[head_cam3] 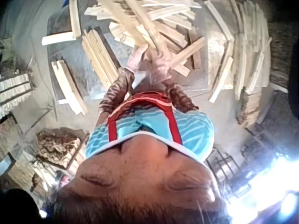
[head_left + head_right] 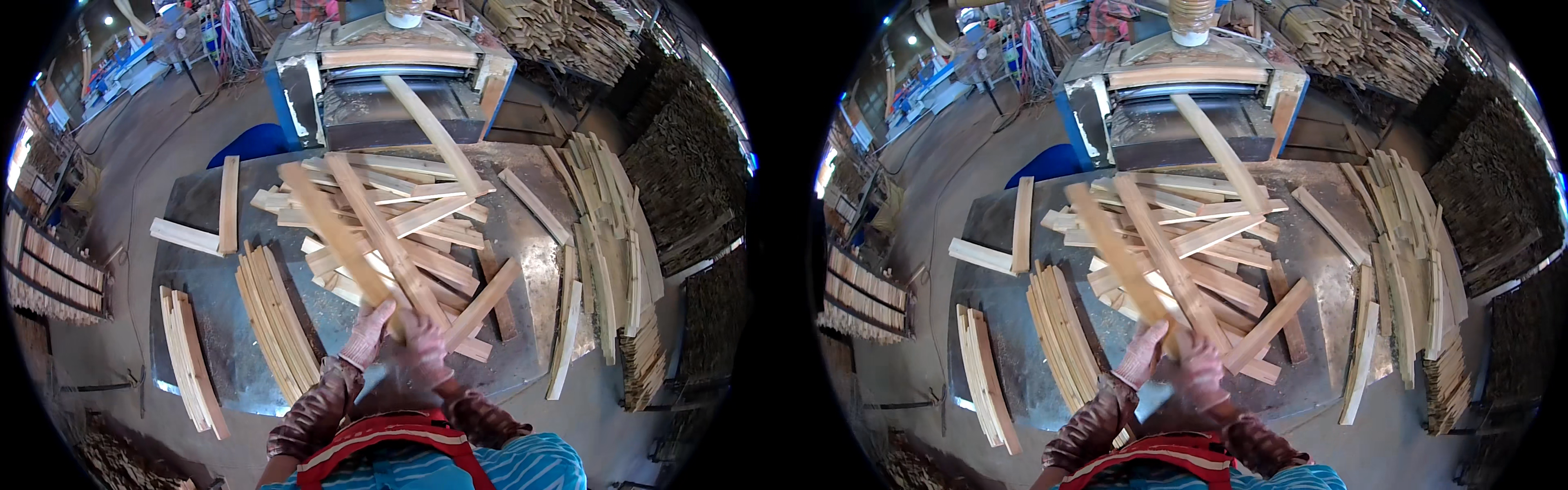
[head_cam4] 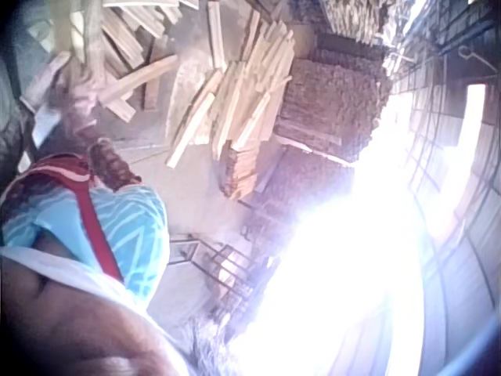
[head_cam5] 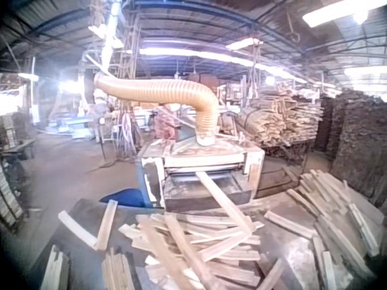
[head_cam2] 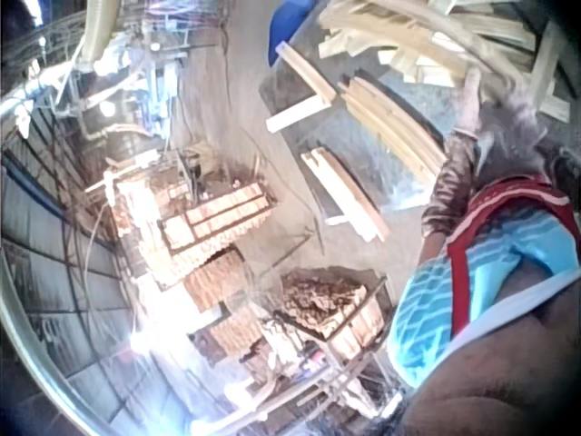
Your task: The person gathers thin wooden planks from a pile on a workbench, aligns them into neat stacks, and carries the stacks to a nearby rack. They place the stacks onto the rack and return to the workbench to repeat the process with remaining planks.
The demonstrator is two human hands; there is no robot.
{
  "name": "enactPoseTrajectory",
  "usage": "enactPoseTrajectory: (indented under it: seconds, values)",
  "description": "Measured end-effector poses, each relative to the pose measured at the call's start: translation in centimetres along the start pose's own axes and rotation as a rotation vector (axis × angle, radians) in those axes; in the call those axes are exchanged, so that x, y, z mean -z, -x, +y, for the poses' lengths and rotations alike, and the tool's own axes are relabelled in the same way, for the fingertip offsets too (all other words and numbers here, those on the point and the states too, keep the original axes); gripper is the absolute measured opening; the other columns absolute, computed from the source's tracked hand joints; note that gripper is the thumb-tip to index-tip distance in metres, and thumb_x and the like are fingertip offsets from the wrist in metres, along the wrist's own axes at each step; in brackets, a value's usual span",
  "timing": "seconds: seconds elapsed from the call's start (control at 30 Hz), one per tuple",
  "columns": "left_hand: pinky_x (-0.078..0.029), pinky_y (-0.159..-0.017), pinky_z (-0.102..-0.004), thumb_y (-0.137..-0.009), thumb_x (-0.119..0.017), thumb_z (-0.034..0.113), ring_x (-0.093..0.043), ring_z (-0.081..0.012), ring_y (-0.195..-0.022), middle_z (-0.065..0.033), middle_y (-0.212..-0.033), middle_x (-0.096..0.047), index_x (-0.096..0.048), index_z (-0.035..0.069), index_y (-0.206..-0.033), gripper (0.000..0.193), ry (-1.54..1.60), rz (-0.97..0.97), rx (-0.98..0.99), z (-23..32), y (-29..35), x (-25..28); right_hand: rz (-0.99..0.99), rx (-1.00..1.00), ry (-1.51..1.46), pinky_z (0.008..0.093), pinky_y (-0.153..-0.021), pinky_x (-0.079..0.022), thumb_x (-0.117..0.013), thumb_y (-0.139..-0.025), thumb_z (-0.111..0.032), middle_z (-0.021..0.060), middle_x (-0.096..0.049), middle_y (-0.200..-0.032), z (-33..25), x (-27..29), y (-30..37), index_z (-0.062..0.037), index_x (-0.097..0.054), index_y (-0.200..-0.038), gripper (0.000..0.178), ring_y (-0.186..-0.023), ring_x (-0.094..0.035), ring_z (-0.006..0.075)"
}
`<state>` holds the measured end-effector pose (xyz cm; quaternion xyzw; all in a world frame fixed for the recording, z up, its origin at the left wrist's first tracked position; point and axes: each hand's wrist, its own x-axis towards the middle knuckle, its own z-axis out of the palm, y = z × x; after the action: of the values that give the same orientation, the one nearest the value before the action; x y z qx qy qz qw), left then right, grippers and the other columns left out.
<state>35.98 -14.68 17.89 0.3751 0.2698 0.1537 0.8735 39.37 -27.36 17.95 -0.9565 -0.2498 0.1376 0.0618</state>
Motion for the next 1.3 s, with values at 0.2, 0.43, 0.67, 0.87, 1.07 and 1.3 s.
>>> enactPoseTrajectory:
  seconds: [0.2, 0.43, 0.67, 0.87, 1.07, 1.3]
  values:
    - [-0.058, -0.082, -0.0389, -0.081, -0.064, 0.006, -0.069, -0.0275, -0.091, -0.0147, -0.104, -0.068, -0.052, 0.000, -0.131, 0.052, 0.030, 0.025, -0.064, 4.6, 2.8, 5.1, 0.442, 0.372, -0.356, 0.0469, -0.093, -0.051, -0.070, -0.088, -0.037, 0.0175, -0.062, -0.125, 7.1, 7.7, -10.6, -0.0053, -0.060, -0.132, 0.055, -0.112, -0.061, 0.0353]
    - [-0.056, -0.082, -0.0338, -0.084, -0.055, -0.001, -0.065, -0.0253, -0.099, -0.0144, -0.119, -0.064, -0.047, 0.000, -0.142, 0.059, -0.326, 0.277, -0.063, 8.6, 14.3, 19.0, 0.378, -0.204, 0.000, 0.0484, -0.094, -0.051, -0.068, -0.086, -0.035, 0.0204, -0.058, -0.132, 12.5, 15.7, -28.9, -0.0096, -0.041, -0.147, 0.072, -0.126, -0.055, 0.0390]
    - [-0.054, -0.078, -0.0267, -0.097, -0.062, 0.010, -0.064, -0.0153, -0.095, -0.0071, -0.122, -0.064, -0.046, 0.005, -0.148, 0.053, -0.425, 0.508, -0.161, -4.4, 20.6, 38.4, 0.065, 0.035, -0.693, 0.0405, -0.070, -0.051, -0.068, -0.088, -0.037, 0.0130, -0.065, -0.085, 15.9, 3.5, -21.0, -0.0050, -0.054, -0.125, 0.051, -0.080, -0.064, 0.0265]
    - [-0.052, -0.082, -0.0299, -0.098, -0.061, 0.023, -0.063, -0.0148, -0.095, -0.0019, -0.114, -0.069, -0.054, 0.008, -0.142, 0.047, -0.658, 0.681, 0.127, -7.0, 16.9, 38.7, -0.103, -0.091, -0.332, 0.0409, -0.087, -0.055, -0.064, -0.086, -0.052, 0.0275, -0.061, -0.125, 4.3, 3.6, -9.4, -0.0010, -0.016, -0.155, 0.099, -0.105, -0.067, 0.0344]
    - [-0.052, -0.092, -0.0362, -0.086, -0.062, 0.019, -0.066, -0.0241, -0.109, -0.0111, -0.117, -0.072, -0.056, 0.000, -0.135, 0.052, -1.154, 0.672, 0.102, -2.3, 12.6, 29.9, -0.154, -0.183, -0.630, 0.0358, -0.090, -0.055, -0.073, -0.081, -0.044, 0.0205, -0.058, -0.132, 3.8, -9.7, -10.2, -0.0019, -0.009, -0.158, 0.109, -0.111, -0.065, 0.0290]
    - [-0.038, -0.112, -0.0358, -0.094, -0.070, 0.023, -0.047, -0.0287, -0.135, -0.0182, -0.150, -0.046, -0.027, -0.004, -0.154, 0.078, -0.875, 0.207, -0.323, -1.7, 0.8, 16.1, -0.214, -0.052, -1.333, 0.0297, -0.086, -0.052, -0.082, -0.079, -0.018, 0.0082, -0.065, -0.106, -0.4, -12.0, -8.1, -0.0019, -0.022, -0.153, 0.096, -0.098, -0.061, 0.0162]
